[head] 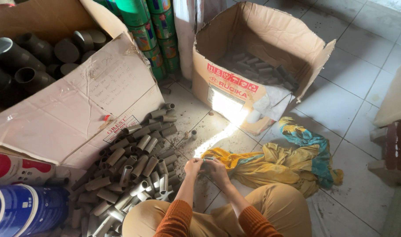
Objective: The person sits on the floor and wipes small cylindrical metal parts with a cloth. They pick up each part from a pile, wipe it, and place it into a cardboard box. The person repeats this process for multiple parts throughout the clip.
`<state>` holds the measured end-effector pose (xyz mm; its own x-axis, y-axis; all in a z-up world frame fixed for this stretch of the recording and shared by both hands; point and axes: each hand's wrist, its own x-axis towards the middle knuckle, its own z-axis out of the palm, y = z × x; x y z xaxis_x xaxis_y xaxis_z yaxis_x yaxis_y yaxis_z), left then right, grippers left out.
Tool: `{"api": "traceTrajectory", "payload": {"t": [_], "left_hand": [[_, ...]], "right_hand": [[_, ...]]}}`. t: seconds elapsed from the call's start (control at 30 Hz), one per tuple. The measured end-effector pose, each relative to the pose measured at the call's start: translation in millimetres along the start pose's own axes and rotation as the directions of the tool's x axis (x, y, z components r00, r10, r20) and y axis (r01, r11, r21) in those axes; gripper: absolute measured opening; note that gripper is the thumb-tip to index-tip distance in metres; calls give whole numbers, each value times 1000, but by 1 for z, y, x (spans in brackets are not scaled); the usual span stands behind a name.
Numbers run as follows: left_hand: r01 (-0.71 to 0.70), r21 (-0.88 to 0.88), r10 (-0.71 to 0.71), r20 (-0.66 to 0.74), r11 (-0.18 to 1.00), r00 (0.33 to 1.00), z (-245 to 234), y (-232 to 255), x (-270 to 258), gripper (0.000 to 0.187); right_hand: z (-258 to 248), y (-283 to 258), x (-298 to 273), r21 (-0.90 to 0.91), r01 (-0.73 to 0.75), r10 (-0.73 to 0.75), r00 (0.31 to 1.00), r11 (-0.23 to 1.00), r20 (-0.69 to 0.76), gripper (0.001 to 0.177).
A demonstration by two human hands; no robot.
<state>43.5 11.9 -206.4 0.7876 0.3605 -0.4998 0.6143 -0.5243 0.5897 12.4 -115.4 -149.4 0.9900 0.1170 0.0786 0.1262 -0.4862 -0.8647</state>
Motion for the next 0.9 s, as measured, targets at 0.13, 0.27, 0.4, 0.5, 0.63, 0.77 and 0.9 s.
{"api": "traceTrajectory", "payload": {"t": [0.13,0.27,0.4,0.5,0.63,0.77,0.9], "left_hand": [[15,35,-18,62,999,998,-34,33,-42,42],[-169,28,168,45,985,985,-6,12,-9,44],[-401,53,402,-11,915,916,-28,33,-29,73],[-572,90,578,-100,816,810,-11,22,-6,48],[-559,221,594,-148,799,791,12,0,22,40],[-366,228,400,-123,902,908,12,-4,24,38],[-301,125,318,-146,945,937,0,2,18,51]], "right_hand": [[11,66,26,0,-36,36,999,999,-21,43],[11,76,43,-147,-229,224,973,962,-51,40],[11,80,46,-140,-289,287,957,947,-31,40],[5,70,44,-180,-280,282,959,943,-20,40],[14,59,45,-202,-167,163,986,965,-39,37],[6,55,37,-138,27,-34,998,990,-52,32],[23,67,54,-193,1,-3,1000,981,-9,34]]}}
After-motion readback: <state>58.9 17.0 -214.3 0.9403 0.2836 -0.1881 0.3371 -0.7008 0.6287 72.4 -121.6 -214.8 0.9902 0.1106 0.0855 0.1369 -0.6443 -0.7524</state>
